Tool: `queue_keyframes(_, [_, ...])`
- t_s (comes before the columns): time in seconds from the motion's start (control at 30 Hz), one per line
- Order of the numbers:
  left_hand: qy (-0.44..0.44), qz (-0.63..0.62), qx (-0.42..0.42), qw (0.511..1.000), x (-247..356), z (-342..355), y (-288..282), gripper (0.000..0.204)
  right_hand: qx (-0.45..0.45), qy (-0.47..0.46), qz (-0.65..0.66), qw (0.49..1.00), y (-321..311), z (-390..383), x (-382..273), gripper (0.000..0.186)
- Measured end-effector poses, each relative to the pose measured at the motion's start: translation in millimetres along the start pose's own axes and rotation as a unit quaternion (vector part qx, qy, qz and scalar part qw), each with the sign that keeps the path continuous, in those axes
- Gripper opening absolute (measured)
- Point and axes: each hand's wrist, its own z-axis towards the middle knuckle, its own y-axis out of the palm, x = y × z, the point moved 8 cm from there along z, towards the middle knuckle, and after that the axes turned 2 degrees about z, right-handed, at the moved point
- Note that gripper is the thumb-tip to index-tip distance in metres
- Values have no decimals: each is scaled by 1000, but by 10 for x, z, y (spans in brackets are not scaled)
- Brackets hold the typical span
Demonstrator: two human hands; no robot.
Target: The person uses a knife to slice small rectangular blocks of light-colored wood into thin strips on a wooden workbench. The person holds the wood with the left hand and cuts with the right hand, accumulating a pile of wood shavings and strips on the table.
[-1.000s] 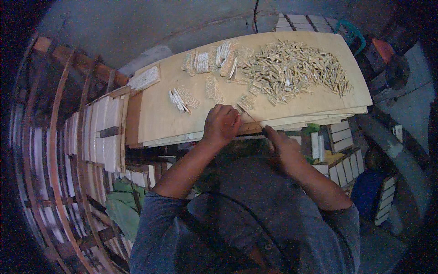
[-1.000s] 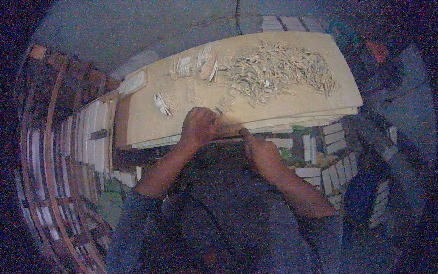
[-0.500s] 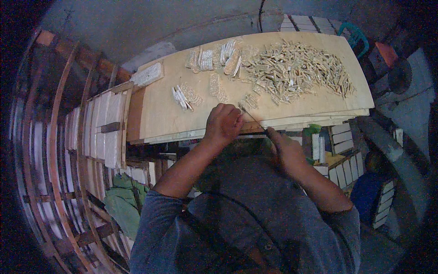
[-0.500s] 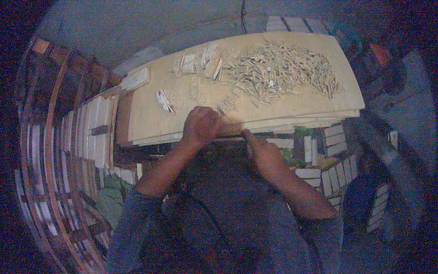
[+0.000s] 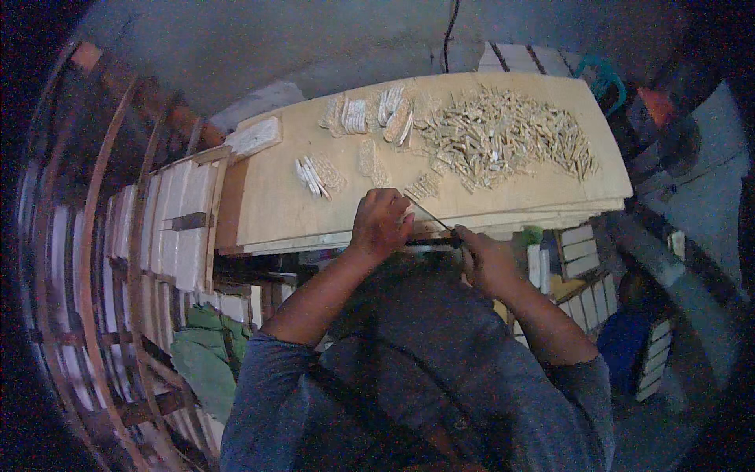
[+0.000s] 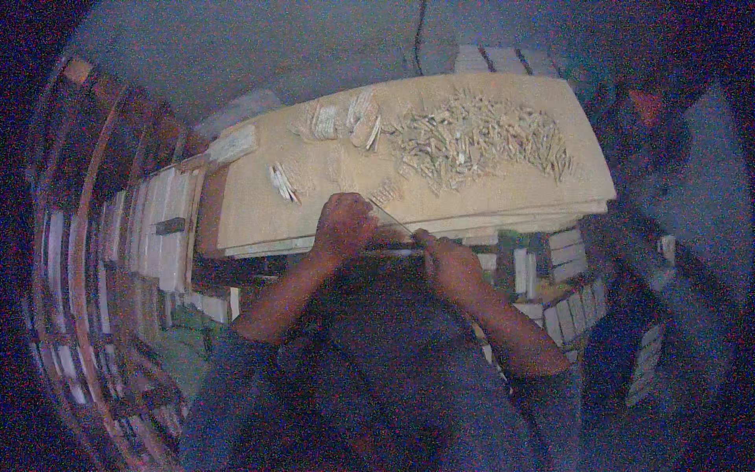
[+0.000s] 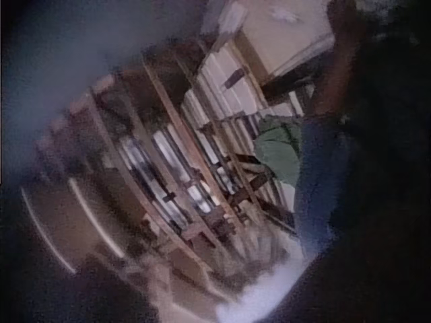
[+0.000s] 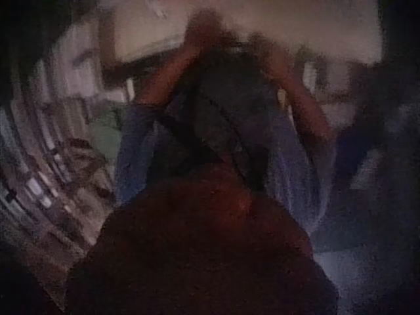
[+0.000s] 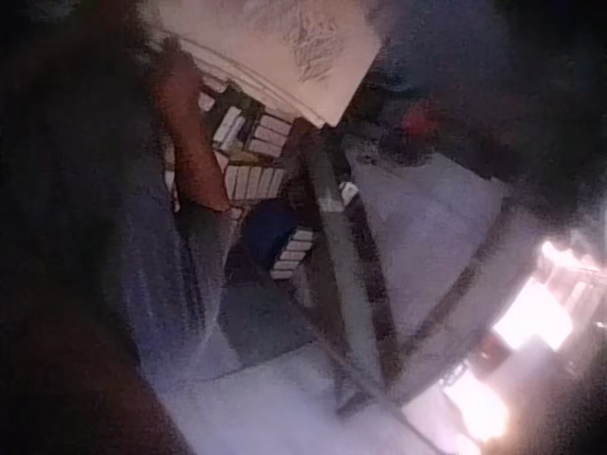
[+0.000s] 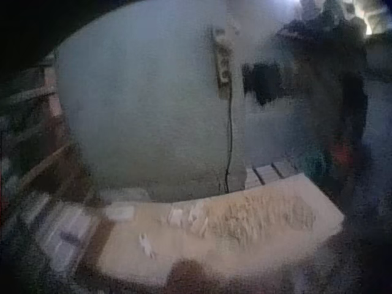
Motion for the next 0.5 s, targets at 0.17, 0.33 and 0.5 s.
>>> queue_keyframes(0.17, [-31,-82,-9,996,-7,10,52,28,79,-13,8,997,-461,414,409,49])
queue_keyframes(0.33, [-5,-86,39,996,-18,40,26,32,243,-43,4,969,-980,576,568,47])
queue_keyframes(0.5, [-14,-89,30,996,-27,44,33,33,140,-20,52,989,-474,423,274,47])
